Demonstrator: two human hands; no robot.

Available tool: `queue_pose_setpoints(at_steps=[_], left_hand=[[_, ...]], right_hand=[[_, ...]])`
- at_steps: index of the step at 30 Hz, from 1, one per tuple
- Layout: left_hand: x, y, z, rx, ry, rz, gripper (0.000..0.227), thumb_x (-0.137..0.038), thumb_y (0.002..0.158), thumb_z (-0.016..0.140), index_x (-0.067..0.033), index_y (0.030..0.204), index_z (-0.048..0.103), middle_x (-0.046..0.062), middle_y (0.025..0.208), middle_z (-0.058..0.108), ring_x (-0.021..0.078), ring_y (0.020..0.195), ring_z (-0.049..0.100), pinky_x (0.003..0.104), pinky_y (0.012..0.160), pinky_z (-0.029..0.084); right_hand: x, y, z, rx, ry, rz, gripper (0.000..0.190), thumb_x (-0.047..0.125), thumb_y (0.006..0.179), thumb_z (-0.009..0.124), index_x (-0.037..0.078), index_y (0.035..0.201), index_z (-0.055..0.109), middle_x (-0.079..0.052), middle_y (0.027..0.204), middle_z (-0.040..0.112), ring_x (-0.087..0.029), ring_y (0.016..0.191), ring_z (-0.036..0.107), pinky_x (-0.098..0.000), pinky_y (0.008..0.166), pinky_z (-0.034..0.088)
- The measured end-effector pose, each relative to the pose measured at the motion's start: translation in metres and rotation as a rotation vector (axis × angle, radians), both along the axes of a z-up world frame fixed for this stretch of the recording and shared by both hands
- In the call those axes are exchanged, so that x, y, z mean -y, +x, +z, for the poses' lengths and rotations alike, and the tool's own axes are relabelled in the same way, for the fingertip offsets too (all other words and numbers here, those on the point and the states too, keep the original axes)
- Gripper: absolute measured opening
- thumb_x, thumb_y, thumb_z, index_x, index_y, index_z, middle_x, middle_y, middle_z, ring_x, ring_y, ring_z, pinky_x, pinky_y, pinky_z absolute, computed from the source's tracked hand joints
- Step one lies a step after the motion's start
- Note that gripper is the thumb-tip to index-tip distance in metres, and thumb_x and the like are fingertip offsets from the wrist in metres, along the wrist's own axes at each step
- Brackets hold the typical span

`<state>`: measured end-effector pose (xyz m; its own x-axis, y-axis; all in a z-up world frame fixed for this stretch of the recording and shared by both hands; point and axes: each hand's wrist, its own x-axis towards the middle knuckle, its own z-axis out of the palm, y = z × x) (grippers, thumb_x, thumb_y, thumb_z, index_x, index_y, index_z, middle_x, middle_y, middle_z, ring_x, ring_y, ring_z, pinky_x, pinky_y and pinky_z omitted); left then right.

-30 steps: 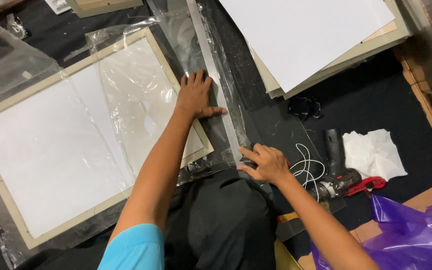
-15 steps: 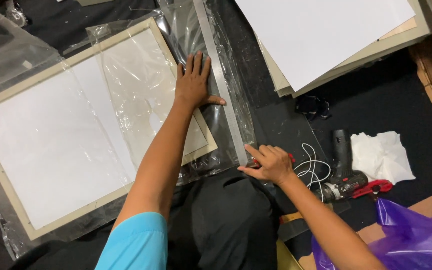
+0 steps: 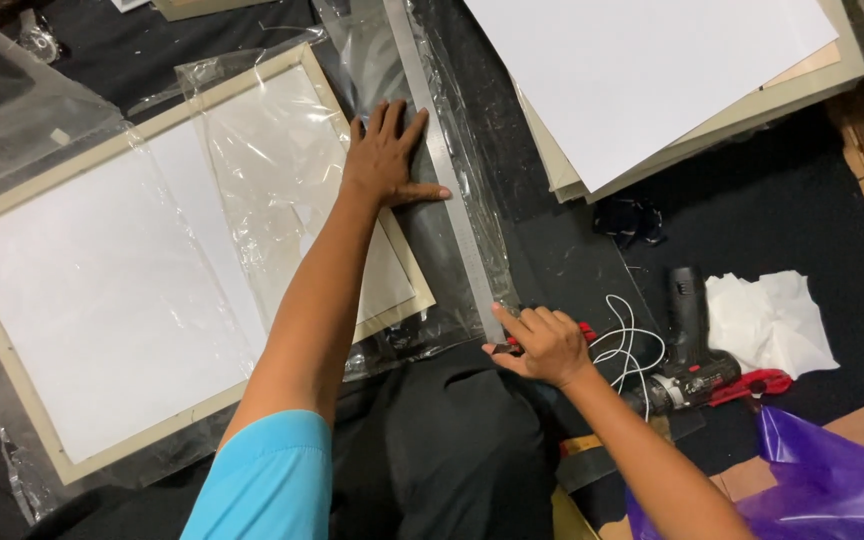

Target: Wrapping a white board in protective plastic film and trimming the edges using a utility knife and a metal ruler.

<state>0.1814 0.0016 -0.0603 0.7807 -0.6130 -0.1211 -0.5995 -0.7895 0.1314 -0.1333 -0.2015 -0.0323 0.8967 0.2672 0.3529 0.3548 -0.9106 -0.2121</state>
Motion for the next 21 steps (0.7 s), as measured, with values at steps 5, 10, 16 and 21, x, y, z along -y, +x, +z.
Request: queue_pose_setpoints(at_steps=[5, 10, 16, 21], left_hand=[[0.0061, 0.0049, -0.0028, 0.018, 0.101, -0.007, 0.138, -0.108, 0.054, 0.055, -0.0259, 0.163, 0.03, 0.016, 0.157, 0.033, 0.0422, 0.142, 0.03, 0.061, 0.103, 0.03], [0.0069, 0.003, -0.0041, 0.0, 0.097, -0.007, 0.136, -0.107, 0.057, 0.056, -0.0277, 0.164, 0.027, 0.018, 0.159, 0.032, 0.0423, 0.144, 0.026, 0.064, 0.105, 0.026], [0.007, 0.0022, -0.0076, 0.024, 0.071, -0.013, 0.132, -0.105, 0.061, 0.055, -0.0279, 0.164, 0.029, 0.021, 0.157, 0.03, 0.0447, 0.14, 0.029, 0.066, 0.103, 0.026], [0.0109, 0.0048, -0.0035, 0.015, 0.125, 0.006, 0.129, -0.104, 0.063, 0.054, -0.0292, 0.164, 0.025, 0.018, 0.16, 0.028, 0.0452, 0.142, 0.028, 0.069, 0.103, 0.028]], right_hand=[[0.0006, 0.0012, 0.0, 0.001, 0.015, -0.008, 0.055, 0.049, 0.084, 0.077, 0.01, 0.122, 0.076, 0.002, 0.069, 0.05, -0.014, 0.056, 0.04, -0.0284, 0.051, 0.031], [0.0014, -0.0004, -0.0018, 0.02, 0.025, 0.002, 0.049, 0.048, 0.084, 0.078, 0.011, 0.117, 0.078, 0.001, 0.068, 0.05, -0.014, 0.056, 0.04, -0.0291, 0.052, 0.031], [0.0016, -0.0027, -0.0055, 0.042, 0.027, 0.014, 0.051, 0.049, 0.085, 0.08, 0.011, 0.119, 0.077, 0.002, 0.067, 0.049, -0.013, 0.054, 0.039, -0.0292, 0.051, 0.029], [0.0026, -0.0003, -0.0049, 0.04, 0.045, 0.015, 0.047, 0.043, 0.081, 0.082, 0.011, 0.115, 0.078, 0.002, 0.068, 0.051, -0.014, 0.055, 0.04, -0.029, 0.052, 0.031]])
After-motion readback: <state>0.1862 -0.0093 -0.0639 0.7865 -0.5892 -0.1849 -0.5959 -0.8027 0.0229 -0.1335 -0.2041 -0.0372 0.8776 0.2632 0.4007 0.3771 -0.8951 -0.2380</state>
